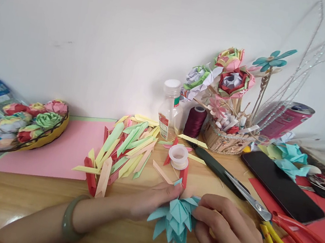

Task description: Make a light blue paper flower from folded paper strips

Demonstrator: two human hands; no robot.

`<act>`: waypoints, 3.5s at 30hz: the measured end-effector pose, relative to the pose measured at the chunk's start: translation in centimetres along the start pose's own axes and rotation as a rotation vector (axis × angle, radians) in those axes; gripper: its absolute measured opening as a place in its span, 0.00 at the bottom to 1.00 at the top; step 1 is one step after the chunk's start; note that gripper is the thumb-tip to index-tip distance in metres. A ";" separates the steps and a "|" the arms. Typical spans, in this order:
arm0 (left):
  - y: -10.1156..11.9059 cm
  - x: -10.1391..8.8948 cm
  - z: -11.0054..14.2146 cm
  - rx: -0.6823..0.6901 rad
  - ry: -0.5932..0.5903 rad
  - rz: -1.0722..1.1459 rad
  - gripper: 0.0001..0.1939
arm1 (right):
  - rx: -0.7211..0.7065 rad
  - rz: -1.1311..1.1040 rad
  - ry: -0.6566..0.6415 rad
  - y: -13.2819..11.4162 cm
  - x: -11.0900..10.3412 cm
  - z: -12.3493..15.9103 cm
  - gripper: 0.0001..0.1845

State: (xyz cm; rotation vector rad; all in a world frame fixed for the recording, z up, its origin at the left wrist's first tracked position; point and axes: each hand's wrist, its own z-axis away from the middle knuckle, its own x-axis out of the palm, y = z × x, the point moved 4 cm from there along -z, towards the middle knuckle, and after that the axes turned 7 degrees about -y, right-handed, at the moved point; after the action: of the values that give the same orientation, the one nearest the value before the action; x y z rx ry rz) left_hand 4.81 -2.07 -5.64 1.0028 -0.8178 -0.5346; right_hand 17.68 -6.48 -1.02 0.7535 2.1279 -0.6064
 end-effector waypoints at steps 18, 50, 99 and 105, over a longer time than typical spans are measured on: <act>-0.1 -0.3 -0.4 0.056 0.118 0.155 0.27 | 0.109 -0.333 -0.010 0.2 -0.1 -0.5 0.17; 1.7 -1.0 0.5 0.290 0.271 0.008 0.13 | 0.352 -0.428 0.043 2.6 0.6 -0.9 0.07; 4.1 0.3 1.9 0.455 0.322 -0.897 0.02 | 0.327 -0.650 -0.146 1.9 1.9 -0.5 0.04; 3.5 -0.5 1.4 0.317 0.335 -0.570 0.06 | 0.497 -0.847 -0.258 2.4 2.2 -0.8 0.08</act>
State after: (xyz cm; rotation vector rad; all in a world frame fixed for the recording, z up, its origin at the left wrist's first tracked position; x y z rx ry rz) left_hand 3.44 -0.87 -2.28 1.5867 -0.3099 -0.7055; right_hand 17.76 -3.62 -2.71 -0.0458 2.0049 -1.6201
